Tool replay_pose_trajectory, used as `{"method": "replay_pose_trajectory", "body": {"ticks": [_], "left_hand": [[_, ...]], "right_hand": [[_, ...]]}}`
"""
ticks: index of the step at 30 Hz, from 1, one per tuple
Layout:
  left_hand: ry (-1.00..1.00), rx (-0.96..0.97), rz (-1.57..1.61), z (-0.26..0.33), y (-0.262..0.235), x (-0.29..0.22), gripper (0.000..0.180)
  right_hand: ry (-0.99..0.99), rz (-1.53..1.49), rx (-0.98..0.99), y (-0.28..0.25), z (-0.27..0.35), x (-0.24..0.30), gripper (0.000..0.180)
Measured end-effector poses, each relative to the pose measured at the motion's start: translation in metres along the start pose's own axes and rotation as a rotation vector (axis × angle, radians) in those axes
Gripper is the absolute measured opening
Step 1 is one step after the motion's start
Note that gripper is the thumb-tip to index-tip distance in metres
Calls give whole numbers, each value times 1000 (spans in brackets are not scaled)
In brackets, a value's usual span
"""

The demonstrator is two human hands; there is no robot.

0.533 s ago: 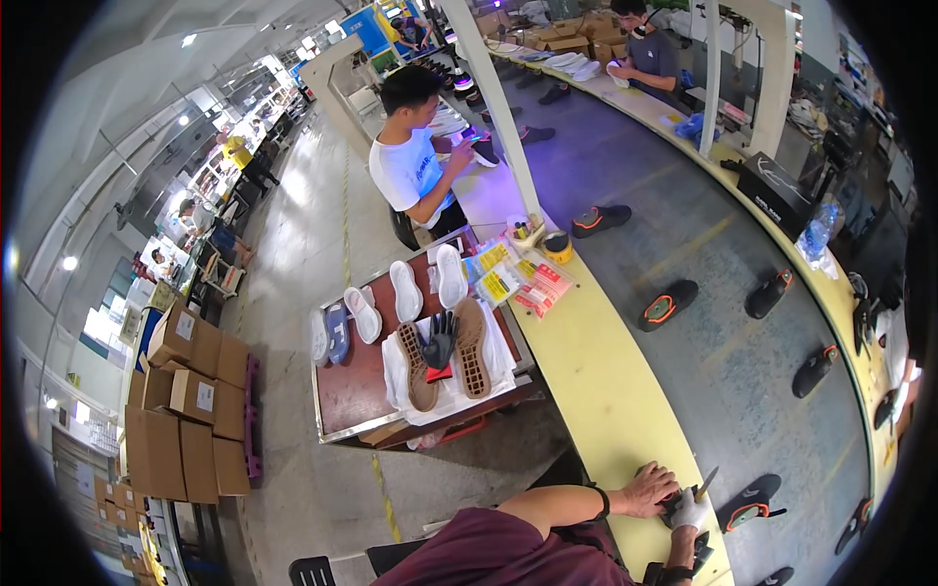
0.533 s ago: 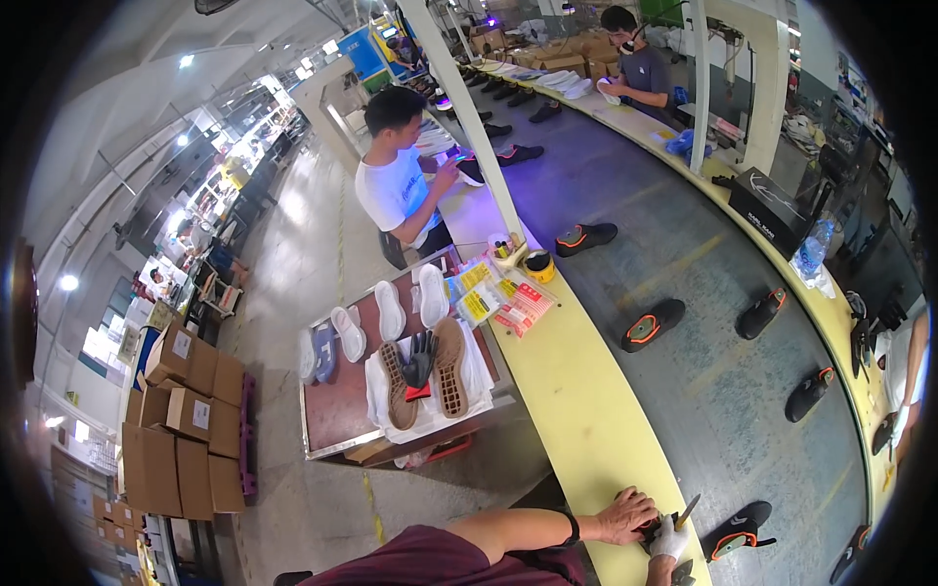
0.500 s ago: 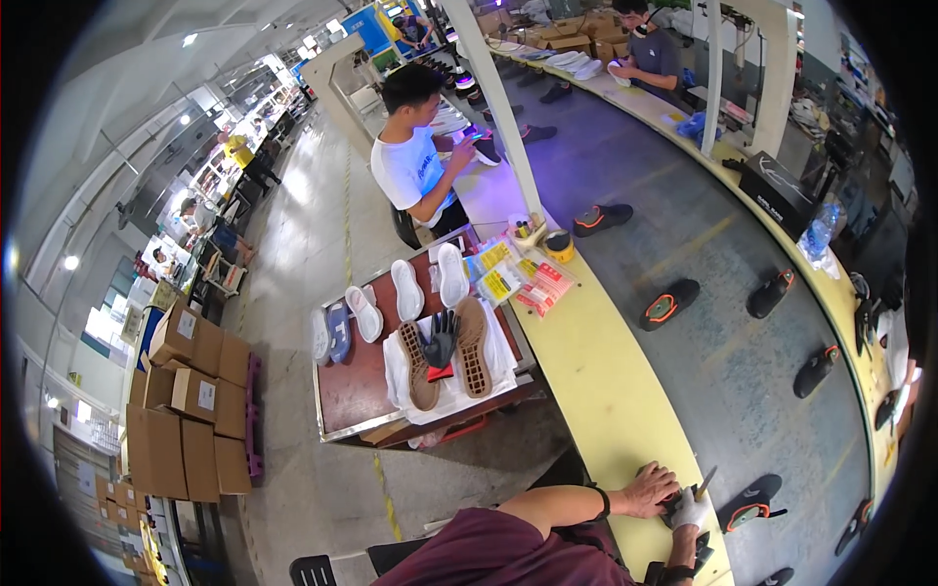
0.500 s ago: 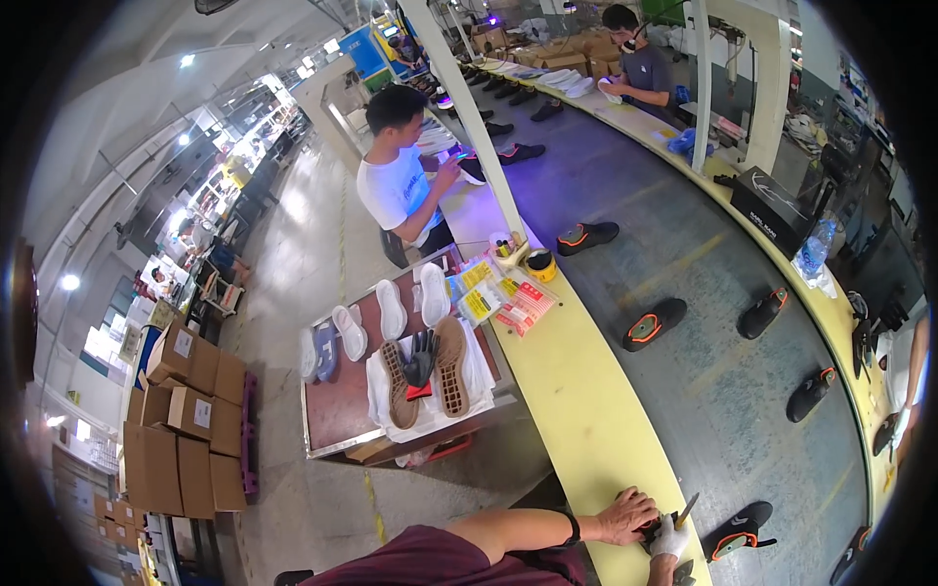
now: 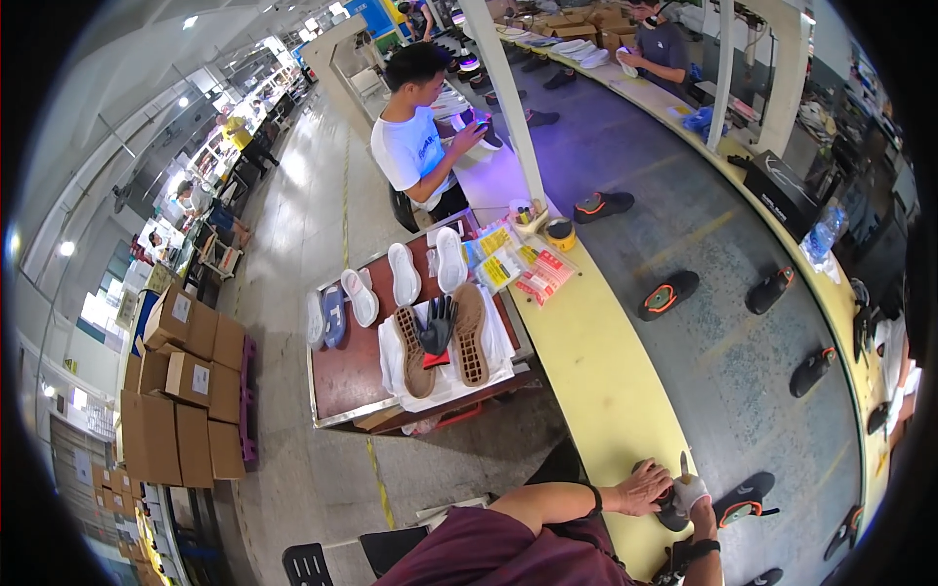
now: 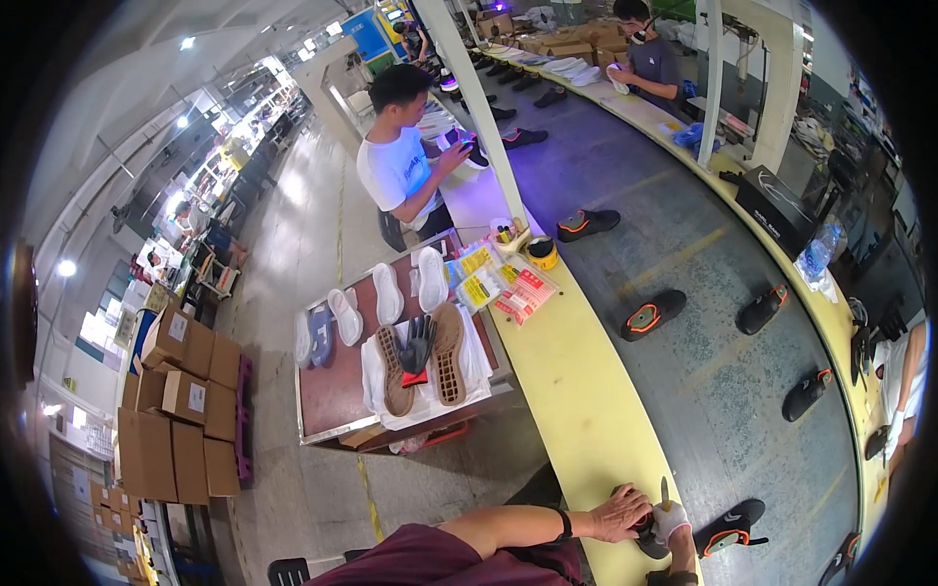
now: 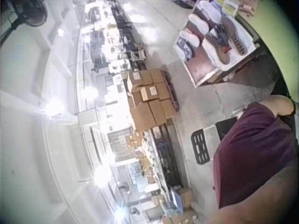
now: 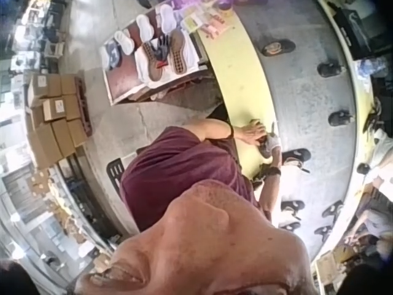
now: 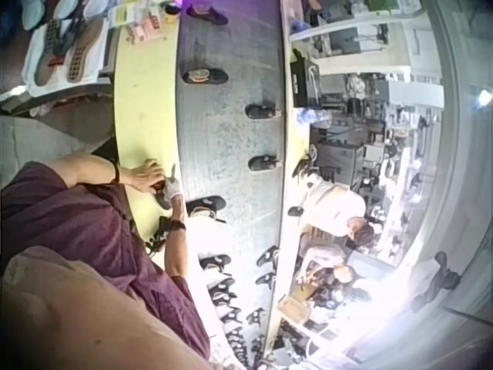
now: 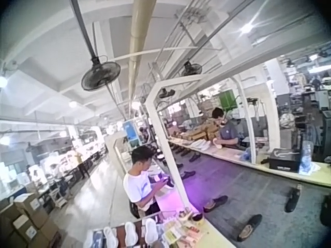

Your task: Applying finishing details or checking components of shoes on an assembly line conveyor.

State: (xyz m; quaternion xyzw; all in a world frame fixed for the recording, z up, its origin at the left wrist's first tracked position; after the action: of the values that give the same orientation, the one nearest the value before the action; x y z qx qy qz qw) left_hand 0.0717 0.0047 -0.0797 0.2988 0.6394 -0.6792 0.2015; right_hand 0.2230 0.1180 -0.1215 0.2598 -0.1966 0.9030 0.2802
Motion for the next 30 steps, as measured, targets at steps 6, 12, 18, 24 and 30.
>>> {"method": "replay_pose_trajectory", "body": {"ticks": [6,12,18,24,30], "left_hand": [[-3,25,14,1,-5,-1,70],[7,51,-42,-7,-6,-14,79],[9,252,-140,-5,-27,37,97],[-6,197,-177,-9,-30,84,102],[15,296,12,2,-16,69,88]], "right_hand": [[110,106,84,-7,-26,-12,25],[-299,517,-484,-28,-77,-68,24],[-190,-180,-568,-3,-6,-75,18],[-383,-65,-829,4,-20,-204,54],[-254,-255,-761,27,10,-165,47]]}}
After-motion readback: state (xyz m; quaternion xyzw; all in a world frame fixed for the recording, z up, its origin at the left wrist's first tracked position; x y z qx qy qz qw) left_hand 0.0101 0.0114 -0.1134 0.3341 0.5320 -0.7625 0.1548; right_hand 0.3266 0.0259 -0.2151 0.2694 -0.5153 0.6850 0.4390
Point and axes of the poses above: each hand's wrist, its own z-axis away from the middle knuckle, its own y-axis out of the palm, x = y × z, the point moved 5 cm from there along -z, towards the middle knuckle, and after that the axes turned 3 degrees about -y, right-handed, at the moved point
